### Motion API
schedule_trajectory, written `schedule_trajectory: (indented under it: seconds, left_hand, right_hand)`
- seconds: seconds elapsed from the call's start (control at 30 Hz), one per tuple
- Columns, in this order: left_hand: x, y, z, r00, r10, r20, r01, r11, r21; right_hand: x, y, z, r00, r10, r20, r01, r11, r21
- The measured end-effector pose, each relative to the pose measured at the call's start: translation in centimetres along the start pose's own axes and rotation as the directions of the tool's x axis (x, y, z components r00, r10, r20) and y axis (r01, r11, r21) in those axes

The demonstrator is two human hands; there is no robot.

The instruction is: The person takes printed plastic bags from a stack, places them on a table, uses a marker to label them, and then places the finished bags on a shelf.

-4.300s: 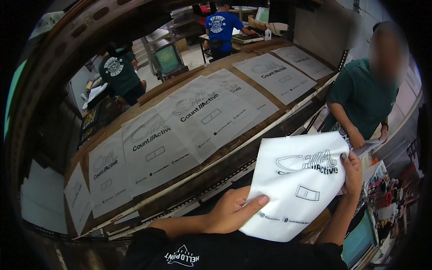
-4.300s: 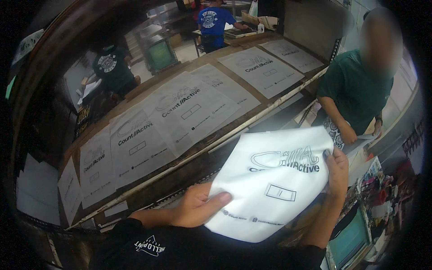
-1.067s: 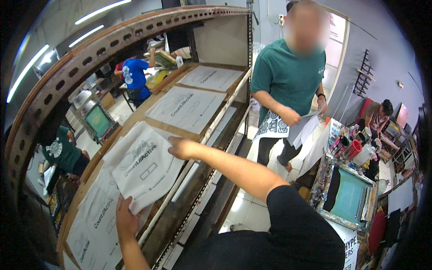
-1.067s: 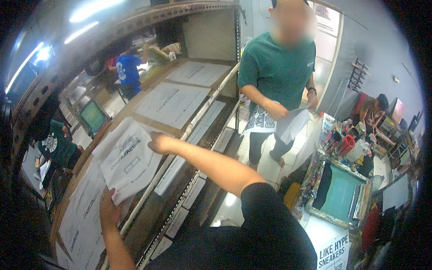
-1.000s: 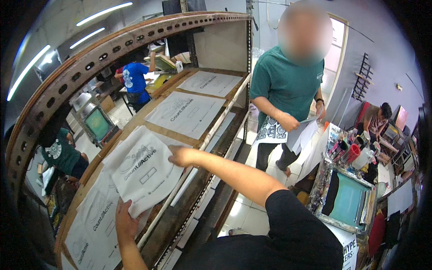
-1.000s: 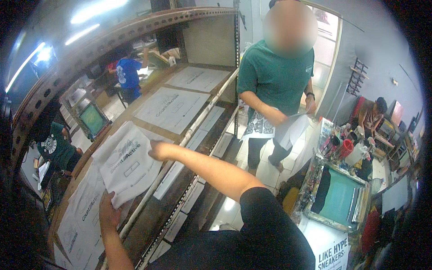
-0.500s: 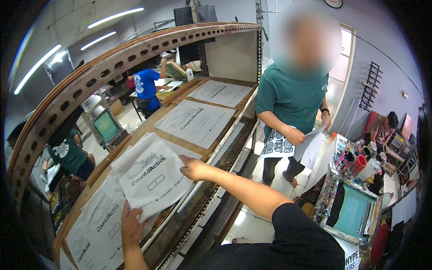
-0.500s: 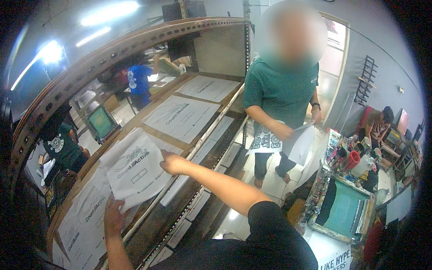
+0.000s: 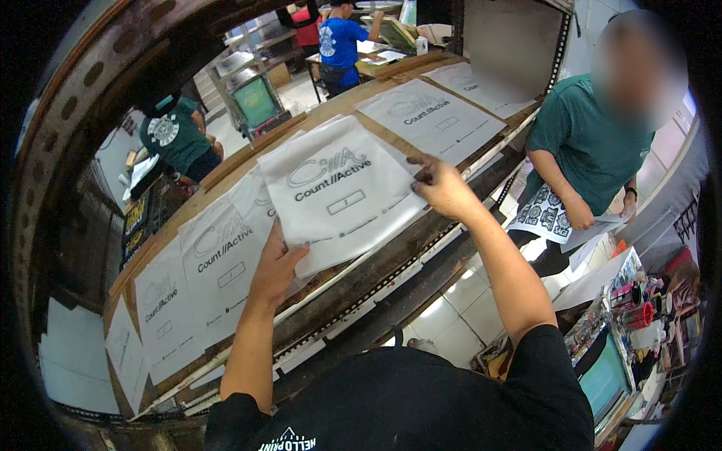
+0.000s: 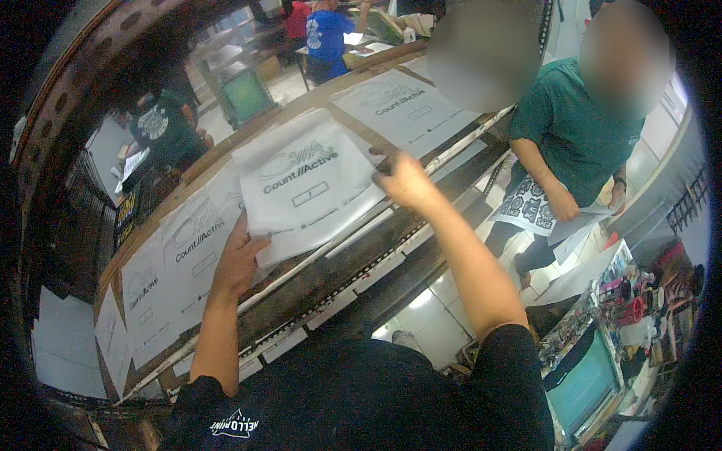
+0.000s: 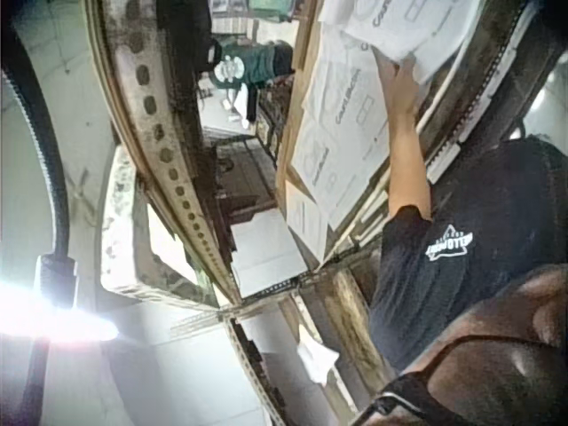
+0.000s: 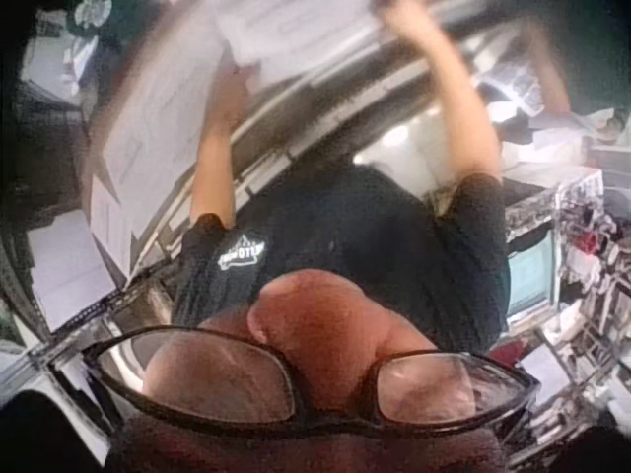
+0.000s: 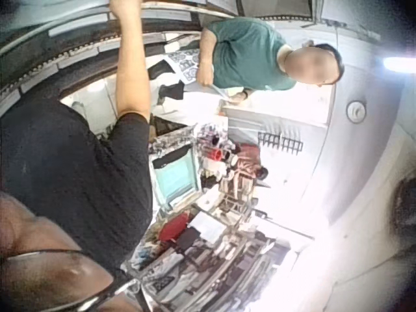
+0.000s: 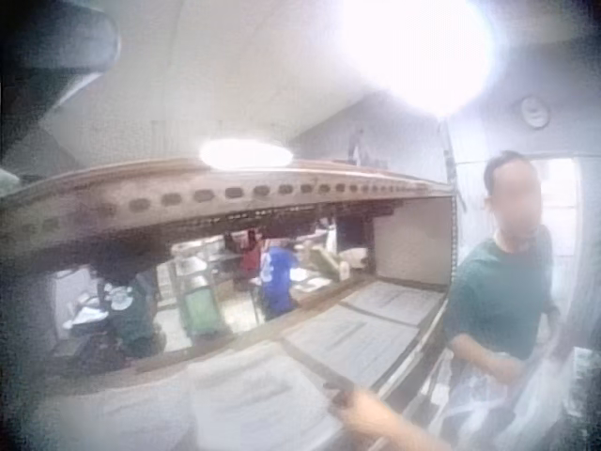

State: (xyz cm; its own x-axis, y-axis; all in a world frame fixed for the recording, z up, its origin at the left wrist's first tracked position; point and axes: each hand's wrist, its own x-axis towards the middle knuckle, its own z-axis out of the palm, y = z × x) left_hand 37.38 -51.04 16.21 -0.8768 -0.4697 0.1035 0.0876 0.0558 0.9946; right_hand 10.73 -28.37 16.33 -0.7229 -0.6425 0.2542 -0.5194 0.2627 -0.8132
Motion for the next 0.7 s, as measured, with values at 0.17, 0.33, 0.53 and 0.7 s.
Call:
schedule_trajectory:
  seconds: [0.17, 0.33, 0.53, 0.7]
  left_hand:
    - [1.4, 0.9, 0.9, 0.961, -0.157, -0.229, 0.108, 0.972, -0.211]
    - [12.6, 1.9, -5.1, 0.989, 0.121, -0.083, 0.031, 0.380, 0.924]
    - [21.5, -2.4, -9.4, 0.938, 0.323, -0.129, 0.105, 0.090, 0.990]
    - [29.7, -13.2, -8.2, 0.948, 0.317, 0.005, 0.031, -0.108, 0.994]
  right_hand:
    - [-1.3, -0.1, -1.2, 0.995, -0.009, -0.100, 0.002, 0.997, -0.074]
    - [-0.6, 0.8, -1.6, 0.986, 0.064, -0.151, -0.060, 0.998, 0.027]
    - [1.4, 1.3, -0.5, 0.981, -0.107, -0.162, 0.089, 0.990, -0.111]
    - [-0.3, 4.9, -1.7, 0.949, -0.061, -0.310, -0.030, 0.960, -0.279]
